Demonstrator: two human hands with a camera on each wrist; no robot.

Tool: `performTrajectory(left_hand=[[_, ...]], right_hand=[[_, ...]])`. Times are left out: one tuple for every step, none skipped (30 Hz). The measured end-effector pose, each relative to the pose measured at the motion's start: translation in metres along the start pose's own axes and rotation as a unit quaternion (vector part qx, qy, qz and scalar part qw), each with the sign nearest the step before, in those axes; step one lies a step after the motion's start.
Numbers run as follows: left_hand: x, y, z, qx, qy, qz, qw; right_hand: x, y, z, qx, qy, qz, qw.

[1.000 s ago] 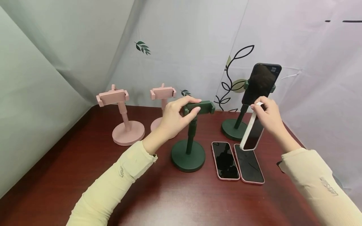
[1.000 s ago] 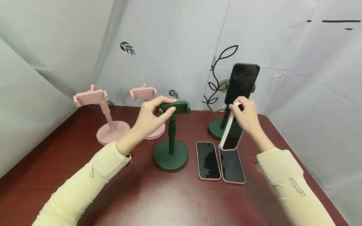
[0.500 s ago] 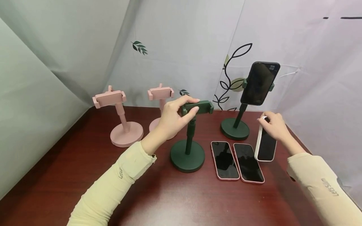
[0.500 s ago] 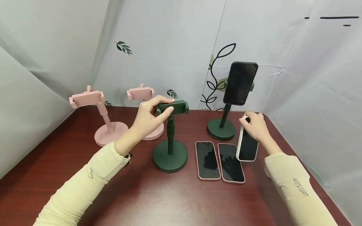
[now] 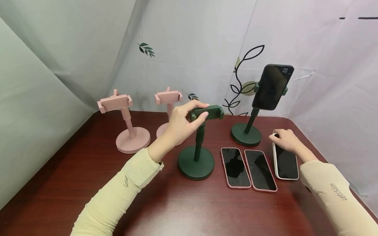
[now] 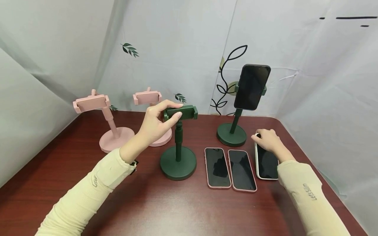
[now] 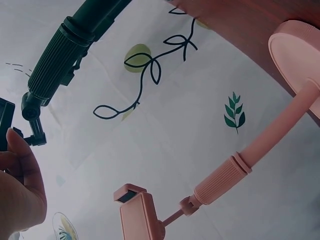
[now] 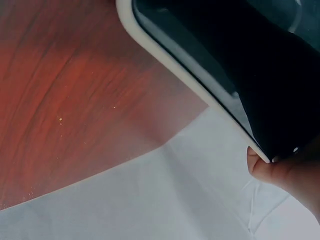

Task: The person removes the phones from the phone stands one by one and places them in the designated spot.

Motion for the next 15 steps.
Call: performTrajectory(left_hand=[[0.0002, 0.0, 0.0, 0.001, -0.001, 0.0, 1.0], [0.0004, -0.0001, -0.0001, 0.004, -0.003, 0.001, 1.0], [0.0006, -0.0003, -0.0001, 0.006, -0.005, 0.002, 1.0], [0.001, -0.0004, -0.0001, 0.008, -0.005, 0.004, 0.9999], [0.0013, -0.0006, -0.0001, 0.009, -0.006, 0.006, 0.9999], [0.0016, -0.0008, -0.0002, 0.01, -0.007, 0.008, 0.9999], [0.0019, -0.001, -0.0003, 0.011, -0.008, 0.009, 0.9999], [0.0021, -0.0013, -0.0003, 0.011, -0.008, 0.011, 0.9998], [0.0024, -0.0015, -0.0003, 0.011, -0.008, 0.012, 0.9998], [0.0025, -0.0017, -0.0003, 0.012, -0.008, 0.013, 0.9998], [0.0025, -0.0016, -0.0002, 0.012, -0.009, 0.014, 0.9998], [0.0025, -0.0019, -0.0003, 0.011, -0.008, 0.012, 0.9998], [0.0024, -0.0018, -0.0002, 0.01, -0.007, 0.011, 0.9999], [0.0022, -0.0016, 0.0, 0.008, -0.006, 0.01, 0.9999], [0.002, -0.0014, 0.0001, 0.005, -0.005, 0.007, 0.9999]], right_hand=[[-0.0005, 0.001, -0.0009, 0.005, -0.007, 0.002, 1.0], [-0.0009, 0.0018, -0.0016, 0.008, -0.012, 0.003, 1.0], [-0.0015, 0.0027, -0.0021, 0.011, -0.015, 0.005, 1.0], [-0.0021, 0.0036, -0.0025, 0.013, -0.016, 0.006, 1.0], [-0.0025, 0.004, -0.0028, 0.014, -0.018, 0.006, 1.0], [-0.0028, 0.0047, -0.0034, 0.012, -0.022, 0.003, 1.0], [-0.0029, 0.0048, -0.0039, 0.01, -0.024, 0.001, 1.0], [-0.003, 0.0052, -0.0043, 0.006, -0.028, -0.002, 1.0], [-0.0031, 0.0056, -0.0049, 0.006, -0.031, -0.004, 0.999], [-0.0031, 0.0059, -0.0054, 0.005, -0.033, -0.007, 0.999], [-0.0031, 0.0063, -0.0058, 0.005, -0.036, -0.009, 0.999], [-0.0031, 0.007, -0.0063, 0.006, -0.038, -0.008, 0.999], [-0.0031, 0.0073, -0.0068, 0.007, -0.04, -0.007, 0.999], [-0.0032, 0.008, -0.0073, 0.008, -0.042, -0.005, 0.999], [-0.0032, 0.0081, -0.0077, 0.009, -0.042, -0.004, 0.999]])
Point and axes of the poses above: each hand's wrist, its own x-axis away from the middle knuckle, its own z-axis out of the back of the hand, y = z × x, the point moved 1 cm from there along -x, towards the middle knuckle, and after that the axes turned 1 degree about z, right-handed, at the moved point
